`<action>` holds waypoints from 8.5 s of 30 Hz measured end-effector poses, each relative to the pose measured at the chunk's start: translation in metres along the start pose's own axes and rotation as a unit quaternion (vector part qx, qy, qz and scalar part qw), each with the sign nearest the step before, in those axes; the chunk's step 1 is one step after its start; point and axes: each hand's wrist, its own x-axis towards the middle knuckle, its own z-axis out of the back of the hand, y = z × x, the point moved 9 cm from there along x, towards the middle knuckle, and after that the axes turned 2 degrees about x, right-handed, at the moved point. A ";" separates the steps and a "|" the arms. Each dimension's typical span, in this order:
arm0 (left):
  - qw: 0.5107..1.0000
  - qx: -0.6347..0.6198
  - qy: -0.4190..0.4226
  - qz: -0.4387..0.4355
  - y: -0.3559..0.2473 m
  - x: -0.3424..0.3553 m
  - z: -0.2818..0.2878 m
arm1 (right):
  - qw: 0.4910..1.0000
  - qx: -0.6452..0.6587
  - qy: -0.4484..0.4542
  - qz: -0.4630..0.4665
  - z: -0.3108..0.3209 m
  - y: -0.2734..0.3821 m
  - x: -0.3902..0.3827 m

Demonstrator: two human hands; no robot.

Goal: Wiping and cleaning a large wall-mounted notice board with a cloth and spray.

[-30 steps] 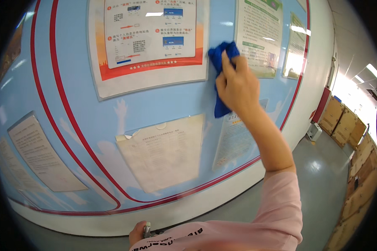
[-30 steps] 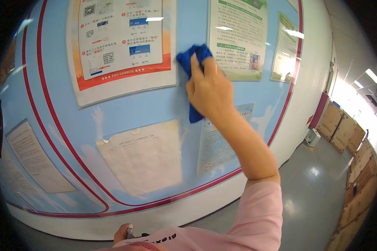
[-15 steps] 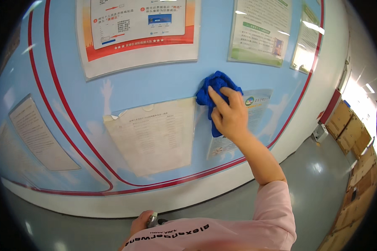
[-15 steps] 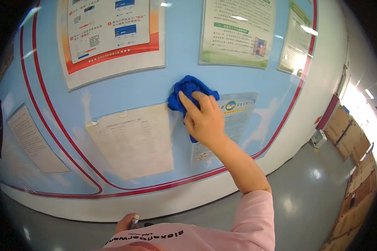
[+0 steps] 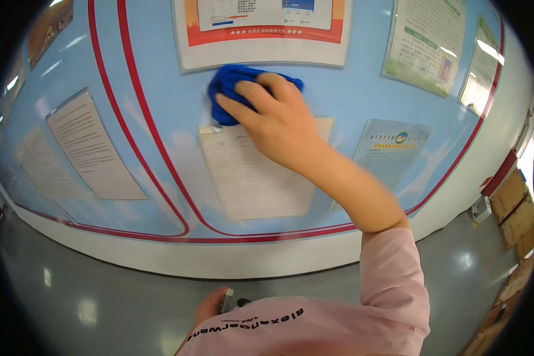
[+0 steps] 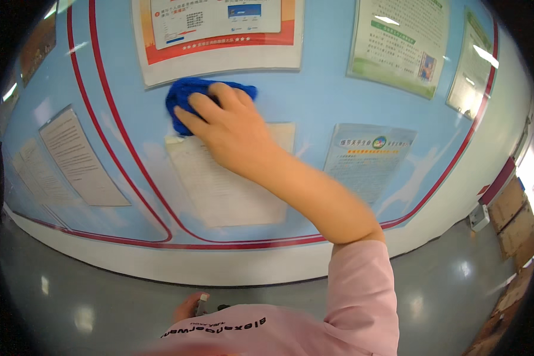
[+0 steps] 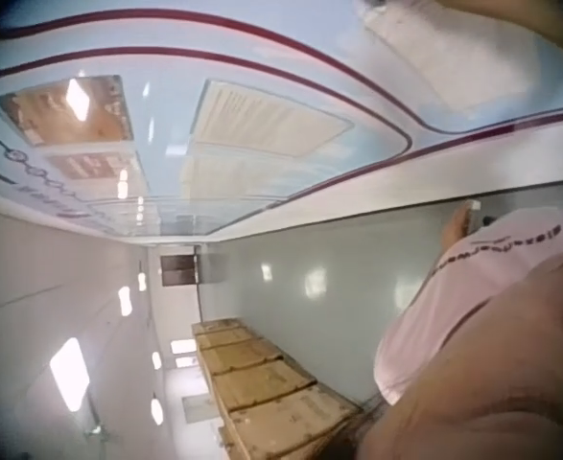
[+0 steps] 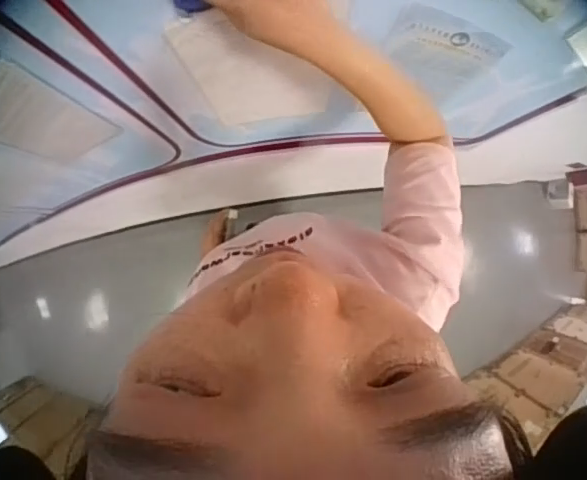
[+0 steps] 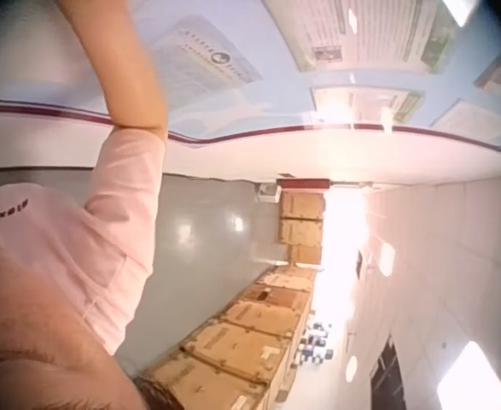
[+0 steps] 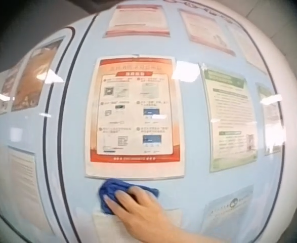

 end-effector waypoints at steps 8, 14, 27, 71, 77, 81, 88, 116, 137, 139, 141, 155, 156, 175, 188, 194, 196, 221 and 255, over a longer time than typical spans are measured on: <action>0.999 0.013 0.002 -0.037 -0.017 -0.015 0.024 | 0.995 0.086 0.028 0.035 -0.076 0.063 0.064; 0.999 -0.014 0.042 -0.023 -0.007 -0.025 0.030 | 0.998 0.033 0.034 0.049 -0.072 0.058 0.055; 0.989 -0.011 0.139 -0.053 0.028 -0.017 0.017 | 0.953 -0.206 0.021 -0.220 0.081 -0.061 -0.108; 0.995 0.000 0.094 -0.040 0.029 -0.045 0.041 | 0.817 0.086 0.113 -0.560 -0.130 0.179 -0.332; 0.999 0.002 0.043 -0.011 0.033 -0.054 0.053 | 0.868 0.252 0.173 -0.392 -0.172 0.233 -0.256; 1.000 -0.004 0.008 -0.009 0.028 -0.062 0.065 | 0.906 0.274 0.128 -0.297 -0.146 0.227 -0.150; 1.000 0.001 -0.007 0.001 0.031 -0.061 0.067 | 0.968 -0.014 -0.121 -0.217 -0.086 0.109 -0.036; 0.993 -0.031 0.077 -0.088 0.003 -0.022 0.018 | 0.872 -0.079 0.126 -0.466 0.012 0.069 -0.411; 0.989 0.047 0.105 -0.094 -0.112 0.057 -0.132 | 0.767 -0.131 -0.029 -0.628 0.150 -0.102 -0.539; 0.989 0.059 0.108 -0.088 -0.126 0.062 -0.141 | 0.787 -0.140 -0.019 -0.600 0.151 -0.112 -0.542; 0.989 0.059 0.098 -0.089 -0.130 0.064 -0.163 | 0.795 -0.144 -0.045 -0.587 0.171 -0.141 -0.530; 0.998 0.048 0.026 -0.007 -0.136 0.072 -0.225 | 0.936 -0.141 -0.066 -0.317 0.167 -0.170 -0.534; 0.999 0.039 0.011 -0.009 -0.139 0.074 -0.225 | 0.941 -0.139 -0.067 -0.301 0.167 -0.171 -0.536; 0.987 0.076 0.070 -0.127 -0.170 0.101 -0.242 | 0.967 -0.176 -0.052 -0.177 0.301 -0.308 -0.250; 0.999 0.031 0.026 -0.024 -0.131 0.105 -0.197 | 0.979 -0.193 -0.066 0.021 0.237 -0.255 -0.153; 0.999 0.027 0.026 -0.021 -0.125 0.109 -0.186 | 0.978 -0.116 -0.021 0.174 0.216 -0.221 -0.181; 0.999 0.026 0.022 -0.014 -0.128 0.110 -0.181 | 0.984 -0.106 -0.003 0.144 0.209 -0.218 -0.165; 0.990 0.060 0.027 -0.121 -0.136 0.108 -0.223 | 0.946 0.176 0.065 0.264 0.111 -0.141 -0.069; 0.992 -0.018 0.035 -0.121 -0.102 0.111 -0.222 | 0.933 -0.339 -0.118 -0.029 0.316 -0.389 0.057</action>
